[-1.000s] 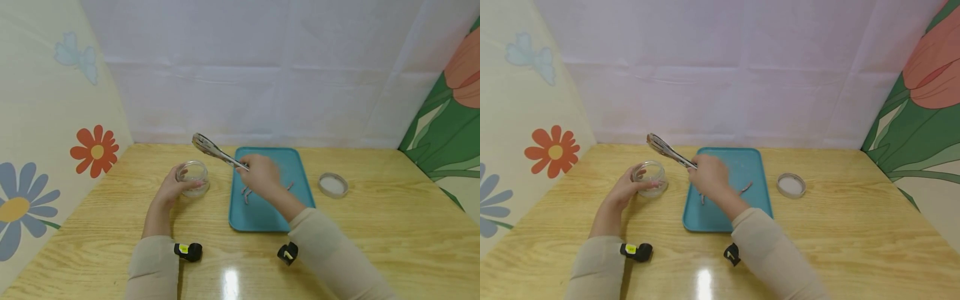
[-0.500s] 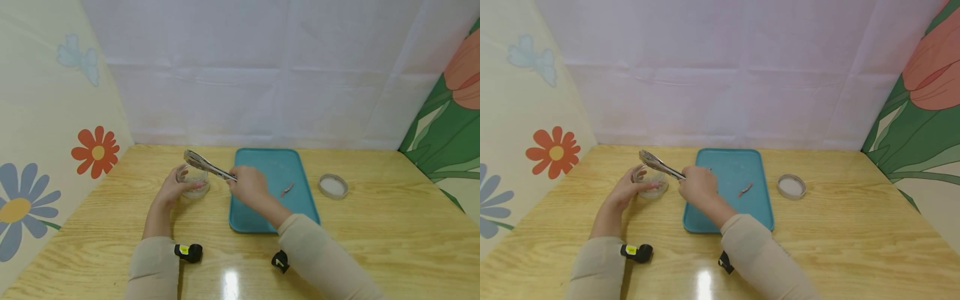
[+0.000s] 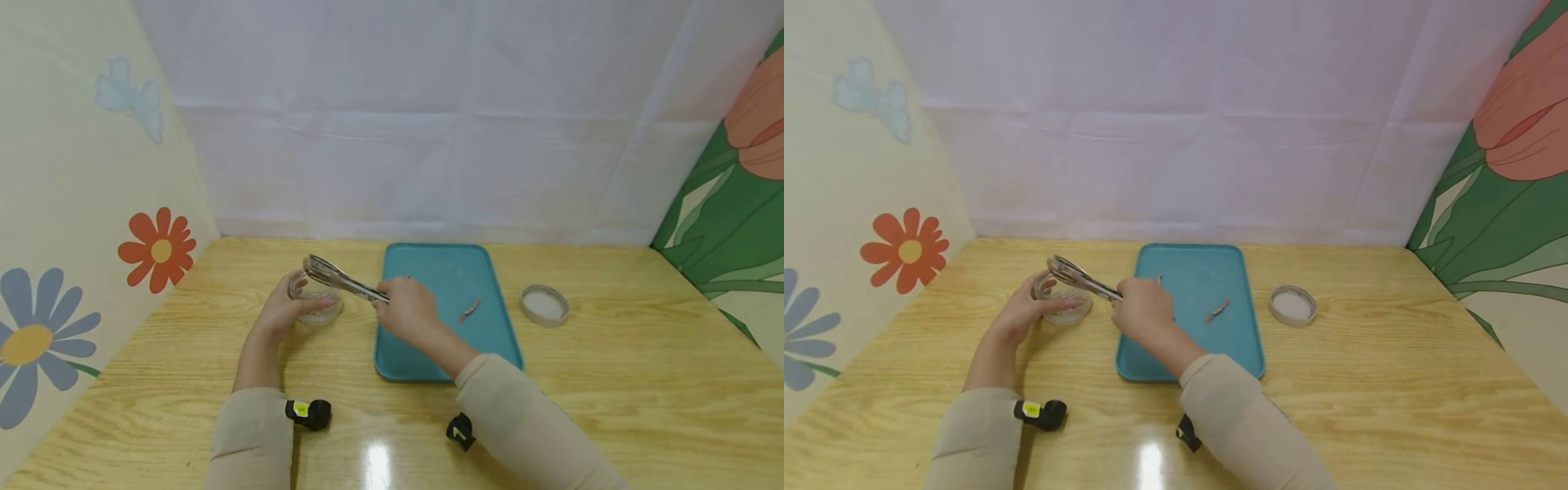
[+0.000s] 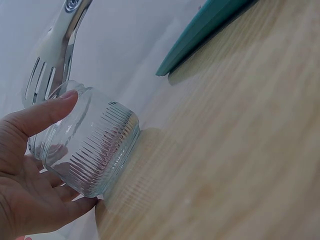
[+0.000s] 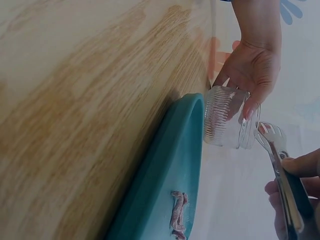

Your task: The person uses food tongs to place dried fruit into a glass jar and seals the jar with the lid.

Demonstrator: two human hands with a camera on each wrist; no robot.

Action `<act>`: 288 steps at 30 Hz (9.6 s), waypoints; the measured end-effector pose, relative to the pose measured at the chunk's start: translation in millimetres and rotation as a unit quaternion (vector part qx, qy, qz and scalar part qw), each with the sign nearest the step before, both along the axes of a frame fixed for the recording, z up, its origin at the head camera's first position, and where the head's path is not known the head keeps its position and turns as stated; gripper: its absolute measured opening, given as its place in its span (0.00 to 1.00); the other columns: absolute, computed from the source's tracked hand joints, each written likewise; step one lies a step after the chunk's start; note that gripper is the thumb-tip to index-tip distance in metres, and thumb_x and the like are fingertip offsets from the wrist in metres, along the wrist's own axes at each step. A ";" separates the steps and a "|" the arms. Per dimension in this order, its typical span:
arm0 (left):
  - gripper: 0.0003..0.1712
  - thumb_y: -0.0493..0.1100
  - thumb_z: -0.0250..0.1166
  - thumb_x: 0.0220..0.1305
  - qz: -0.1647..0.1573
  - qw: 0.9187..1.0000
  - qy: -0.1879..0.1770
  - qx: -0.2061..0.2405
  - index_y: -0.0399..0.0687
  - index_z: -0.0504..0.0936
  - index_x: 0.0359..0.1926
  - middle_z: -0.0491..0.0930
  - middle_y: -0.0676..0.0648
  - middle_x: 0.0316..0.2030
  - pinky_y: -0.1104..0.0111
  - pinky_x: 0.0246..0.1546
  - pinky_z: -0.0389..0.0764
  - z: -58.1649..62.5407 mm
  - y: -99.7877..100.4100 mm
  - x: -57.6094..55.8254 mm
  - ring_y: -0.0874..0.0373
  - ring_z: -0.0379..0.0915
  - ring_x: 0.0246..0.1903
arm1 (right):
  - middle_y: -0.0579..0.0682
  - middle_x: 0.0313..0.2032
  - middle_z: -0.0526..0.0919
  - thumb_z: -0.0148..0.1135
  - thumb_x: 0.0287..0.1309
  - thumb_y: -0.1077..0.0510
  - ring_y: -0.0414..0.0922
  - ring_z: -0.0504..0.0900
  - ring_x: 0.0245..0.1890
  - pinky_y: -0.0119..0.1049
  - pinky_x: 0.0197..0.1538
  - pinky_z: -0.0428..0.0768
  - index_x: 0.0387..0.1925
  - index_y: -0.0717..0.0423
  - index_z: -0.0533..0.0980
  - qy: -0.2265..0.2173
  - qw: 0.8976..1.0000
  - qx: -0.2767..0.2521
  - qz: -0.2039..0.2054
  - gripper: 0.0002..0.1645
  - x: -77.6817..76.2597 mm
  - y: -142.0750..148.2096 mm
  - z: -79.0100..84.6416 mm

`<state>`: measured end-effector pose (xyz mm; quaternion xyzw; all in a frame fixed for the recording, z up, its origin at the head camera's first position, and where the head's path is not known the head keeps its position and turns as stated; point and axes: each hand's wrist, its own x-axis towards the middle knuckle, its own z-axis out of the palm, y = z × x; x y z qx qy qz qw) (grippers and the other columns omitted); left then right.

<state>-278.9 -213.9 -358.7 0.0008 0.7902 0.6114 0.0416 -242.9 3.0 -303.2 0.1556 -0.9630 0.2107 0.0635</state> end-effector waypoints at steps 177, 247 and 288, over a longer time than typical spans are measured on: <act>0.59 0.47 0.71 0.41 -0.001 1.000 -0.009 0.010 0.48 0.39 0.66 0.44 0.42 0.63 0.51 0.55 0.47 1.2 1.6 -0.6 0.43 0.41 0.60 | 0.50 0.27 0.79 0.57 0.53 0.53 0.43 0.70 0.17 0.35 0.15 0.66 0.36 0.55 0.79 0.037 0.997 0.005 -0.073 0.12 -17.7 104.9 17.4; 0.62 0.49 0.73 0.36 0.006 1.000 0.003 0.017 0.47 0.40 0.66 0.45 0.41 0.63 0.53 0.55 0.50 -11.0 -1.1 -8.0 0.44 0.48 0.58 | 0.41 0.17 0.75 0.59 0.51 0.54 0.38 0.70 0.15 0.33 0.15 0.66 0.21 0.47 0.78 0.084 0.996 -0.017 -0.004 0.07 -5.1 -7.7 -11.4; 0.57 0.43 0.71 0.41 -0.005 1.000 0.001 0.021 0.46 0.43 0.66 0.46 0.40 0.62 0.53 0.55 0.51 -1.9 1.6 -3.3 0.43 0.50 0.57 | 0.43 0.22 0.75 0.59 0.50 0.50 0.38 0.70 0.17 0.32 0.15 0.66 0.34 0.51 0.78 0.042 0.996 -0.073 -0.030 0.12 -9.2 28.9 0.9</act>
